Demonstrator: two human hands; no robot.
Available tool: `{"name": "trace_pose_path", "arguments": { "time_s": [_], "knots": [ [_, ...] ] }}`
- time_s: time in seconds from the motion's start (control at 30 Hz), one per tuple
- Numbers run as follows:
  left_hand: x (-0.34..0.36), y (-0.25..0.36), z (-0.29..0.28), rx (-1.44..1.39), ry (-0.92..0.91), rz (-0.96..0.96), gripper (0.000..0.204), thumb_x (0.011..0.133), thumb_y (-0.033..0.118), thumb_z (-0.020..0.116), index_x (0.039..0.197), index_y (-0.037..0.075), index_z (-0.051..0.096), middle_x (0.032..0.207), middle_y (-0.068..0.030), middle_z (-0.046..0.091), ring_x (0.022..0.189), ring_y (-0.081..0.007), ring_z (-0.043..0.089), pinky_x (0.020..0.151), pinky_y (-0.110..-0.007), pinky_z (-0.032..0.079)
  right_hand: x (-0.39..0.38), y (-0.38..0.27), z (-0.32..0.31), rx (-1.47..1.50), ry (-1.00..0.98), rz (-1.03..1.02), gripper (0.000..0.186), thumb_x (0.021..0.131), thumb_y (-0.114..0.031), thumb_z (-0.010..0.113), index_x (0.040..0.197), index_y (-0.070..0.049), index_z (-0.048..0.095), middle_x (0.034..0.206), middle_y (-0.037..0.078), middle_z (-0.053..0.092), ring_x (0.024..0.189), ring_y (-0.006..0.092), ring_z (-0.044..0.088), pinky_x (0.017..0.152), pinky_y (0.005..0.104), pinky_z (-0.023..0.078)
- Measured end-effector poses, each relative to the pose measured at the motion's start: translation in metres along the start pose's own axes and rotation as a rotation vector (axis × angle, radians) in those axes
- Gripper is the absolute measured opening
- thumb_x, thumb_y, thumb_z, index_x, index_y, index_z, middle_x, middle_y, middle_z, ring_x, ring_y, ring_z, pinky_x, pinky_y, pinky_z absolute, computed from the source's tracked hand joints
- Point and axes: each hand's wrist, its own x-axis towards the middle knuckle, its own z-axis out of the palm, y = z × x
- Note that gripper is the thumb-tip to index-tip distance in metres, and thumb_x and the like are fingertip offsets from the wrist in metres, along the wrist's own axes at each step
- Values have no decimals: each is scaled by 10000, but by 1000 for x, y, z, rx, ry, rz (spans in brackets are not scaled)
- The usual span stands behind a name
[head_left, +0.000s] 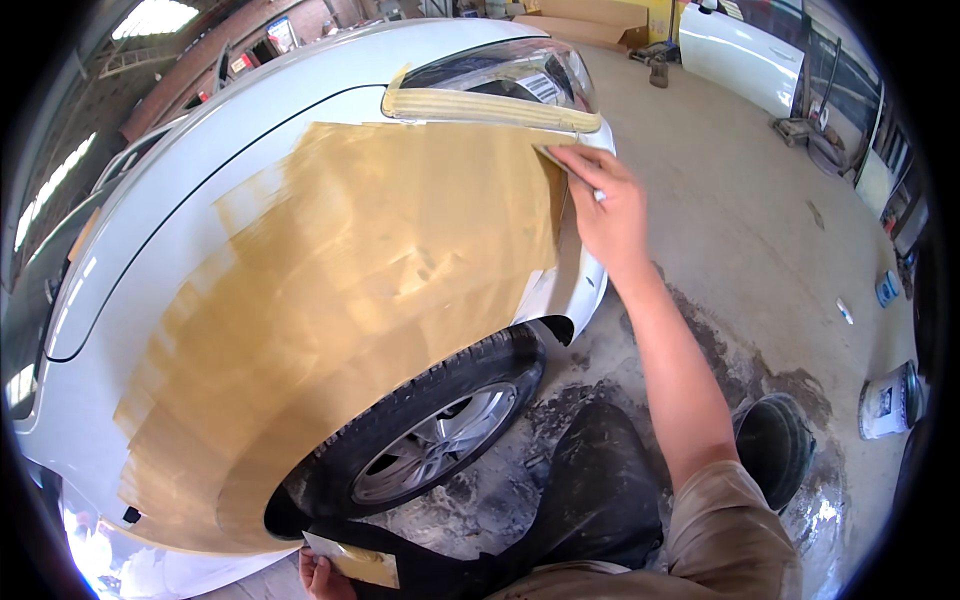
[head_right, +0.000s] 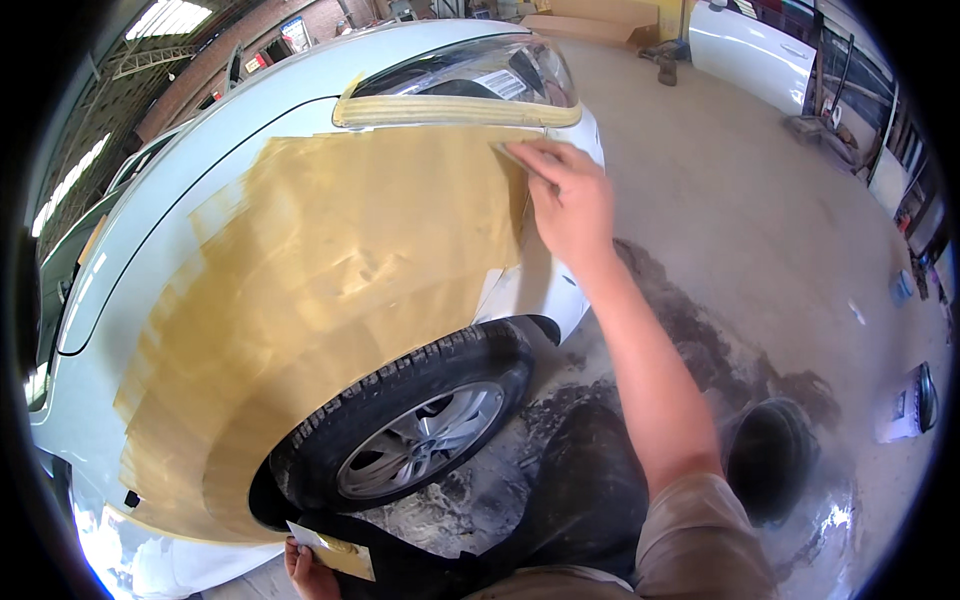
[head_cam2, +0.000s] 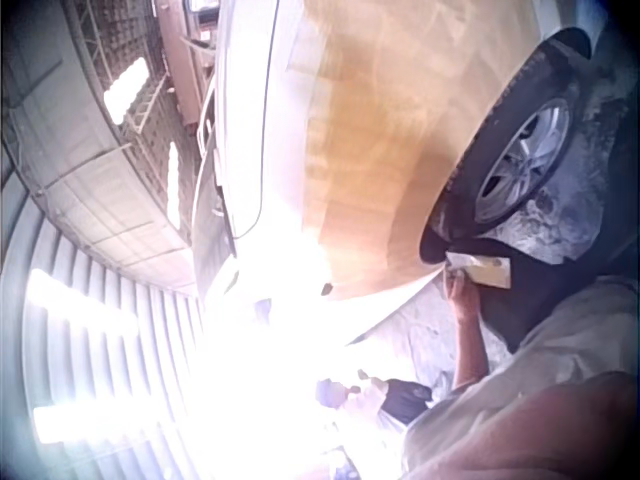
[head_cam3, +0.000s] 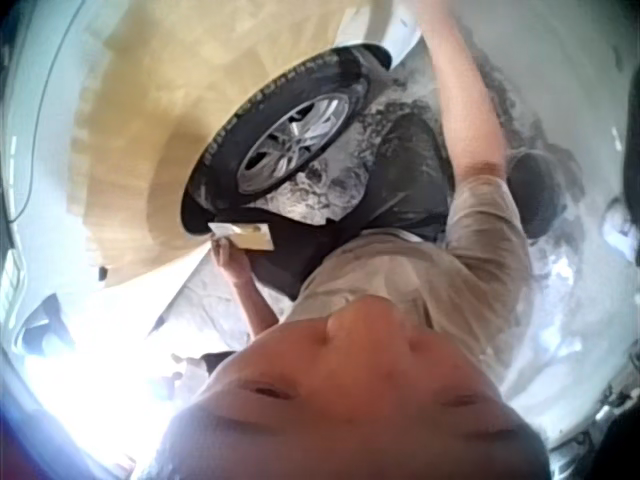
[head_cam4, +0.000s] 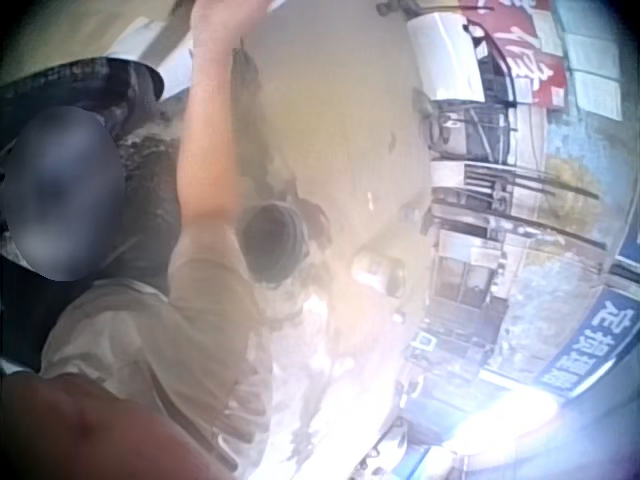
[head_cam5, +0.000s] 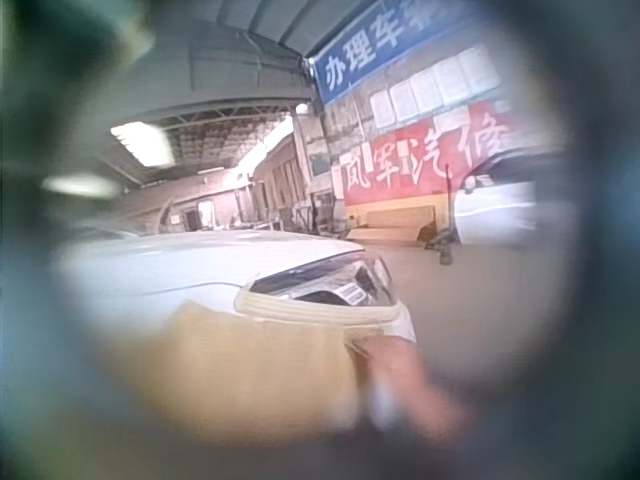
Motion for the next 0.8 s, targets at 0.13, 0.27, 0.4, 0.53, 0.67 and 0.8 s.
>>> {"name": "trace_pose_path", "arguments": {
  "time_s": [0.13, 0.27, 0.4, 0.53, 0.67, 0.8],
  "knots": [
    [-1, 4, 6, -26, -41, -23, 369, 974, 84, 618, 1326, 26, 525, 1176, -77, 605, 1161, -200, 550, 1022, -354, 438, -28, -20, -6, -8, 13, -6, 425, 786, 86, 630, 1129, -124, 766, 1085, 105, 717, 993, 314, 675, 860, 392, 537],
    [-3, 7, 9, -21, -18, -4, 327, 972, 82, 634, 1285, 36, 550, 1128, -59, 618, 1090, -183, 576, 972, -326, 465, -50, -36, -21, 11, -74, 16, 414, 782, 83, 619, 1111, -117, 770, 1074, 91, 725, 967, 307, 685, 857, 372, 541],
    [2, 5, 0, -31, 21, -31, 256, 958, 66, 660, 1203, 51, 588, 1035, -27, 624, 986, -147, 586, 884, -286, 484, -49, -37, -50, 142, -330, 164, 359, 895, 80, 587, 1169, -82, 752, 1112, 130, 738, 1035, 278, 694, 944, 327, 511],
    [-3, 7, 10, -67, 24, -23, 251, 947, 51, 675, 1186, 58, 599, 1019, -21, 625, 964, -142, 587, 858, -281, 487, -25, -23, -53, 199, -33, 238, 313, 903, 45, 567, 1139, -59, 743, 1110, 140, 741, 1030, 289, 708, 885, 336, 536],
    [-2, 1, 6, -62, 17, 10, 276, 946, 50, 676, 1209, 54, 594, 1061, -31, 631, 974, -152, 590, 852, -286, 488, 8, 4, -55, 43, -55, 73, 327, 906, 41, 564, 1154, -75, 743, 1104, 131, 741, 1010, 292, 710, 876, 338, 535],
    [-3, -2, 0, -69, 25, 10, 285, 954, 75, 671, 1225, 54, 586, 1086, -41, 633, 1011, -165, 597, 868, -302, 489, 22, 15, -40, 90, -57, 73, 322, 904, 32, 569, 1143, -85, 749, 1099, 124, 742, 995, 293, 710, 868, 337, 534]
  ]
}}
